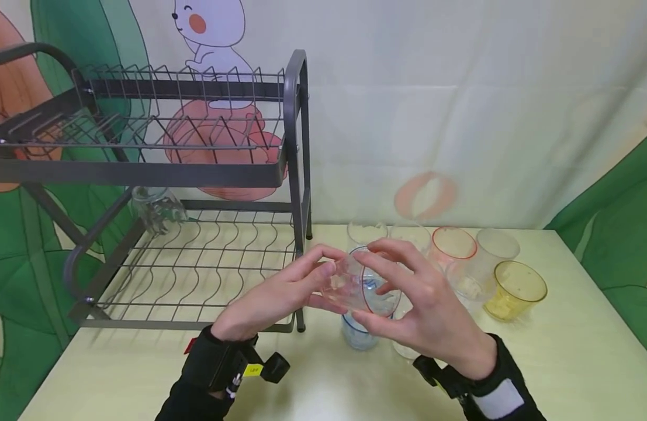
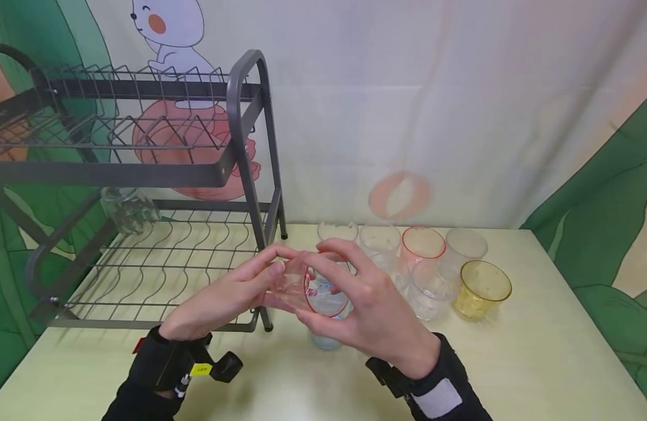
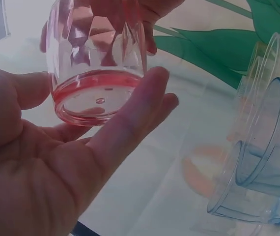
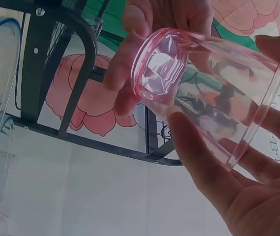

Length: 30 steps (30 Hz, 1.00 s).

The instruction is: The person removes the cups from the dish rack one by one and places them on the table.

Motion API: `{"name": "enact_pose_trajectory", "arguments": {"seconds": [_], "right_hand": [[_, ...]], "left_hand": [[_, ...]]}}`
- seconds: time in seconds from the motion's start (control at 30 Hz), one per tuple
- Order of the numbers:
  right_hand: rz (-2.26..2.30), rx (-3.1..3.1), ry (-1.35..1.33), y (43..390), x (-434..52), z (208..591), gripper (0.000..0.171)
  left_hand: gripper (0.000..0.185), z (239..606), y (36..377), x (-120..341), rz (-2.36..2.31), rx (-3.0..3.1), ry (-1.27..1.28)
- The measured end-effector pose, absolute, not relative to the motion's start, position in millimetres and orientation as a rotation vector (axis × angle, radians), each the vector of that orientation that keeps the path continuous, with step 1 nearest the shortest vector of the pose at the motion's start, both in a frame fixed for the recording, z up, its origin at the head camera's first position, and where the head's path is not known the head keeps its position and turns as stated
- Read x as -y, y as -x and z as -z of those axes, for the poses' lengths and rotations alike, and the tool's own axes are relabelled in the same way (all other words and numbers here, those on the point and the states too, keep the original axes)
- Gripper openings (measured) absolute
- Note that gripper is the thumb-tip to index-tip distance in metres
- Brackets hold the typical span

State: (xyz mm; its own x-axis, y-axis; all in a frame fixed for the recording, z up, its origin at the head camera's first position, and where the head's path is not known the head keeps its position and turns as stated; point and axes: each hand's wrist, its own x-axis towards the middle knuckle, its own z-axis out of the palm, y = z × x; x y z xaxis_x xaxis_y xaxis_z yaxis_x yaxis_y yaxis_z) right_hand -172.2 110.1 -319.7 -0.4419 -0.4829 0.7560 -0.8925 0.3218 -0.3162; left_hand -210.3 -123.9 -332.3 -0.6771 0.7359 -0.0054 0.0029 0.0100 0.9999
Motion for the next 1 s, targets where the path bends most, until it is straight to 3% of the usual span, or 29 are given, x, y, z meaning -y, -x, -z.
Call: {"name": "enact_pose_trajectory", "arguments": {"seconds": [0.4, 1.0], "right_hand": [[-0.901, 2.101, -1.179, 174, -120, 312, 0.056], [-0.903, 2.266, -0.875, 161, -166, 304, 0.064]], "left_hand": [[0.050, 338, 213, 136, -1.643, -1.868, -0.735], [0.050, 313, 230, 205, -1.411, -2.213, -0.668]]}}
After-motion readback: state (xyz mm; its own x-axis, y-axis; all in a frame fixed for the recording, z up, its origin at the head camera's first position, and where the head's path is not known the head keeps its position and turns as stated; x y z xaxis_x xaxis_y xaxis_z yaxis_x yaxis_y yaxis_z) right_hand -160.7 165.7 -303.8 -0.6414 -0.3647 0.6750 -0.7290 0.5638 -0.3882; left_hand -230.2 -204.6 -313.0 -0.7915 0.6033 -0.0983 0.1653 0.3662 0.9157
